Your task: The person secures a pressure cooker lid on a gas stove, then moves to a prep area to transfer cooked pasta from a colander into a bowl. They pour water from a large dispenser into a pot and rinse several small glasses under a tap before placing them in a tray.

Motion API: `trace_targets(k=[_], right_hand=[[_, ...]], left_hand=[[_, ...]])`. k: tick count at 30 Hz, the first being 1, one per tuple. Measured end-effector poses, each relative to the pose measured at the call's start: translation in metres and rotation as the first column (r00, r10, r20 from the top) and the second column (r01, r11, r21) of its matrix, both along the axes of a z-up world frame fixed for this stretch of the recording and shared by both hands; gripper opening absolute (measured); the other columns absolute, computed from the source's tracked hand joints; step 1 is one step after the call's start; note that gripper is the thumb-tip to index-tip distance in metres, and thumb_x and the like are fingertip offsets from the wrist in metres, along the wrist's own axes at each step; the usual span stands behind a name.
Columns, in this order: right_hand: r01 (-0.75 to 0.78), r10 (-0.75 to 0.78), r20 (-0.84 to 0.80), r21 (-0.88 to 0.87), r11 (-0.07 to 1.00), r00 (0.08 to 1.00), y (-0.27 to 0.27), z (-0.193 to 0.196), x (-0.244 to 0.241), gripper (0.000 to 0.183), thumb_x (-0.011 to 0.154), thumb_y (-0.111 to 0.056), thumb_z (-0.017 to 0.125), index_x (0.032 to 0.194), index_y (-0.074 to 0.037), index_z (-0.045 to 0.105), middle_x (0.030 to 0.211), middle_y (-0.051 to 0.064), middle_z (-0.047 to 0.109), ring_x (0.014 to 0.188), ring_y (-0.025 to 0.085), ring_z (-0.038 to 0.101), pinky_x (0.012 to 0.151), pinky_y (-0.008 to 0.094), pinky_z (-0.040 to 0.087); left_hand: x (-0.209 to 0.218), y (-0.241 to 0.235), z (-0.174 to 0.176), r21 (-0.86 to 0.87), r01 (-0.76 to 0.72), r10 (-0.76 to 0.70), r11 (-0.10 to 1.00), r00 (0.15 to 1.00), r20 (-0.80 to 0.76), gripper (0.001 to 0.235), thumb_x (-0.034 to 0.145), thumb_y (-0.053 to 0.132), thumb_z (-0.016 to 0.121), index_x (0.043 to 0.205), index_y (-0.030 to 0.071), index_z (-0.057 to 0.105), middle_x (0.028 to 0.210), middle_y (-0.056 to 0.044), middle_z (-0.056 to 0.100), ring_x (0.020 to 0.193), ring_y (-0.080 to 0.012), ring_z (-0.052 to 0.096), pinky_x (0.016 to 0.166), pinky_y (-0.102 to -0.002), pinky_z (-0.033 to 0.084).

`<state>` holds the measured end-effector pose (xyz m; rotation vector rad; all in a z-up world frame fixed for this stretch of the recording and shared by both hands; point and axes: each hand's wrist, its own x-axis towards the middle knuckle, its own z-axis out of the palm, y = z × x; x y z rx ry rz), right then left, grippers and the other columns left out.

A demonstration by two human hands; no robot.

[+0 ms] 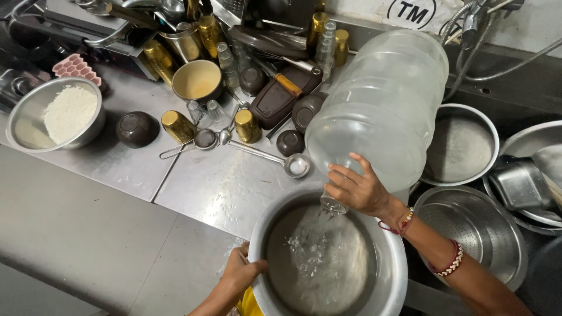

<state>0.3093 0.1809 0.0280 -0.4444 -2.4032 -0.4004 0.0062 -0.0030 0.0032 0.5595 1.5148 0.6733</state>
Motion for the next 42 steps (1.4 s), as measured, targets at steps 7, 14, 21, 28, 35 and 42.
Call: trace_targets(k=[7,14,21,28,35,42], right_hand=[[-0.035,0.035,0.034,0.0,0.999,0.999,0.003,0.004,0.004,0.026,0.089,-0.015,0.072,0.109,-0.016,0.056,0.105,0.002,0.067,0.113,0.023,0.07,0.112,0.066,0.035],[-0.03,0.03,0.053,0.016,0.999,0.998,0.011,0.029,0.008,0.024,0.091,-0.018,0.072,0.108,-0.016,0.055,0.104,0.002,0.069,0.111,0.024,0.069,0.107,0.066,0.04],[0.014,-0.016,-0.046,-0.037,0.999,0.999,0.051,0.052,0.023,0.028,0.092,-0.022,0.072,0.112,-0.015,0.053,0.108,0.004,0.072,0.111,0.022,0.07,0.114,0.066,0.036],[0.14,-0.17,-0.328,-0.113,0.984,0.929,0.108,0.115,0.044,0.054,0.089,-0.016,0.087,0.125,-0.009,0.048,0.111,0.005,0.072,0.104,0.026,0.075,0.123,0.054,0.045],[0.163,-0.24,-0.346,-0.236,0.958,0.907,0.148,0.147,0.072,0.061,0.087,-0.011,0.093,0.13,-0.005,0.05,0.116,0.013,0.072,0.109,0.03,0.074,0.1,0.04,0.059],[0.108,-0.147,-0.25,-0.164,0.98,0.957,0.181,0.167,0.066,0.048,0.093,-0.011,0.096,0.119,-0.006,0.056,0.108,0.01,0.072,0.104,0.023,0.072,0.094,0.034,0.058]], left_hand=[[-0.01,-0.009,-0.057,0.042,0.028,-0.021,0.999,0.989,-0.149,0.038,0.07,-0.006,0.07,0.109,-0.01,0.073,0.091,-0.02,0.079,0.076,-0.0301,0.075,0.067,-0.039,0.06],[-0.028,-0.012,-0.175,0.254,-0.036,0.017,0.967,0.997,0.075,0.037,0.057,-0.002,0.068,0.088,-0.021,0.079,0.081,-0.025,0.078,0.072,-0.0338,0.075,0.069,-0.042,0.059],[-0.015,-0.018,-0.257,0.606,-0.188,0.32,0.773,0.94,-0.117,0.022,0.06,0.007,0.083,0.069,-0.006,0.069,0.089,-0.026,0.075,0.087,-0.0374,0.079,0.089,-0.05,0.057],[-0.033,-0.026,-0.247,0.363,-0.109,0.092,0.926,0.994,0.064,0.02,0.064,0.007,0.078,0.062,-0.013,0.074,0.104,-0.032,0.071,0.095,-0.0385,0.071,0.09,-0.043,0.054],[-0.004,0.01,-0.08,0.107,-0.02,0.019,0.994,1.0,0.009,0.021,0.061,-0.006,0.072,0.079,-0.015,0.079,0.13,-0.009,0.059,0.112,-0.0262,0.064,0.098,-0.037,0.051],[0.004,0.022,-0.039,0.122,-0.022,0.019,0.992,0.999,0.027,0.017,0.065,-0.005,0.069,0.078,-0.015,0.074,0.121,-0.013,0.062,0.1,-0.0298,0.068,0.084,-0.038,0.057]])
